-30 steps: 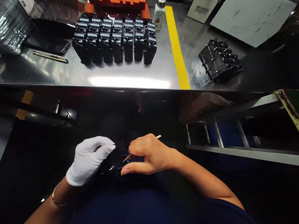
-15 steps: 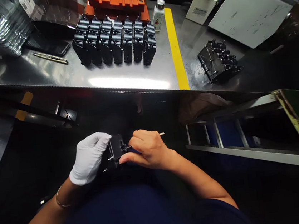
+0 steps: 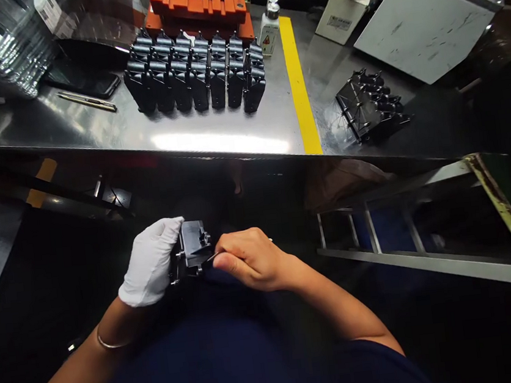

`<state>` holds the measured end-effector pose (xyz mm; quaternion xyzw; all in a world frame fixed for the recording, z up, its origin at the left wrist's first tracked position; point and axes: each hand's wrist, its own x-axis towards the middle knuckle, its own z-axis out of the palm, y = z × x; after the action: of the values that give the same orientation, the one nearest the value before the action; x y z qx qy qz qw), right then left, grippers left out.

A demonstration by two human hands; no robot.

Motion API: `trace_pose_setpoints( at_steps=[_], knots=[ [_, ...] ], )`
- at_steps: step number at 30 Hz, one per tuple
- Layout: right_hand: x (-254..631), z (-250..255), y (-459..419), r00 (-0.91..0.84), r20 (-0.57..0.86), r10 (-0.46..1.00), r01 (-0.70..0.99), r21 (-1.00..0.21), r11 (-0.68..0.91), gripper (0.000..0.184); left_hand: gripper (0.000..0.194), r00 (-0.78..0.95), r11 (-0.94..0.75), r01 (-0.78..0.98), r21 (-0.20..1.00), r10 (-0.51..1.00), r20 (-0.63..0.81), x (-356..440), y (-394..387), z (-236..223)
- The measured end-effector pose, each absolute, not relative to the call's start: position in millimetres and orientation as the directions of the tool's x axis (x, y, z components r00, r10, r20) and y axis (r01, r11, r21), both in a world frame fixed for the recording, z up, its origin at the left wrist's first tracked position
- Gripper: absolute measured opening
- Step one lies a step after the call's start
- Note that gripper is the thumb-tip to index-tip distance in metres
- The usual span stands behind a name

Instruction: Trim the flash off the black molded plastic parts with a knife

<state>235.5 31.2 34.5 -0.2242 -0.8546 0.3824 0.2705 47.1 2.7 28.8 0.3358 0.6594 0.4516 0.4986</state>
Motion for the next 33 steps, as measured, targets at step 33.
trace_pose_setpoints(
  at_steps=[33],
  knots=[
    [232, 29, 28, -0.557, 0.392, 0.732, 0.363, -0.678, 0.639, 0.022, 0.031, -0.295, 0.390, 0.018, 0.921, 0.882, -0.368, 49, 7, 32]
  ],
)
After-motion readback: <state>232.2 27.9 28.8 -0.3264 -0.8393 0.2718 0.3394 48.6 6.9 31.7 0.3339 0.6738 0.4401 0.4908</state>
